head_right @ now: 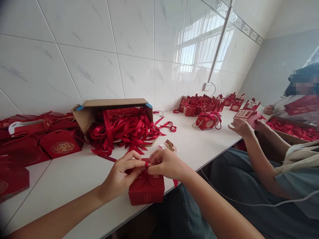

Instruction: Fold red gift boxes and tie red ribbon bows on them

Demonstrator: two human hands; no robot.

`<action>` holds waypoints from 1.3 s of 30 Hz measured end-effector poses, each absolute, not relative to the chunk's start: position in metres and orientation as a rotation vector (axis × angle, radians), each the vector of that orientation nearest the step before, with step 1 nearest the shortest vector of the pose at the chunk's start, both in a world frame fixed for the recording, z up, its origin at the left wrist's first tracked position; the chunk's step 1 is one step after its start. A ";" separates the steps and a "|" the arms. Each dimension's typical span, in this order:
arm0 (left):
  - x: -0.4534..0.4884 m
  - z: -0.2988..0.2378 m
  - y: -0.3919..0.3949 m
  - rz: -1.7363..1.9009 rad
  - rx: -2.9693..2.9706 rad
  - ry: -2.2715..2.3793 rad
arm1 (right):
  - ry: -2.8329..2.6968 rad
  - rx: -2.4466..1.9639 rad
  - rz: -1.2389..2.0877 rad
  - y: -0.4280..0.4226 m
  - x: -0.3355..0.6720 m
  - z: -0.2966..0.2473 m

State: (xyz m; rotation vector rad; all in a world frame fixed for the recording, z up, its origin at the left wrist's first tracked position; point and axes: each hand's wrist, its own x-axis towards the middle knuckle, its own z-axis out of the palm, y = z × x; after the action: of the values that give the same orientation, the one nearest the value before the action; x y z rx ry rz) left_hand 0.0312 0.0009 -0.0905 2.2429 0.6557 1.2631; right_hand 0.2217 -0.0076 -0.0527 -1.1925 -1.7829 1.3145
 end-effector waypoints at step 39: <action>-0.002 -0.053 0.029 0.767 2.975 1.086 | -1.758 -1.264 1.005 -0.040 0.246 -0.076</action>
State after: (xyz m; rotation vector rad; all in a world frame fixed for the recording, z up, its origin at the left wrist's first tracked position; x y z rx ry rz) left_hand -0.0021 0.0291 -0.0535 2.9754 1.0861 0.7668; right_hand 0.2463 -0.0397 -0.0760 -1.2640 -1.7584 1.0048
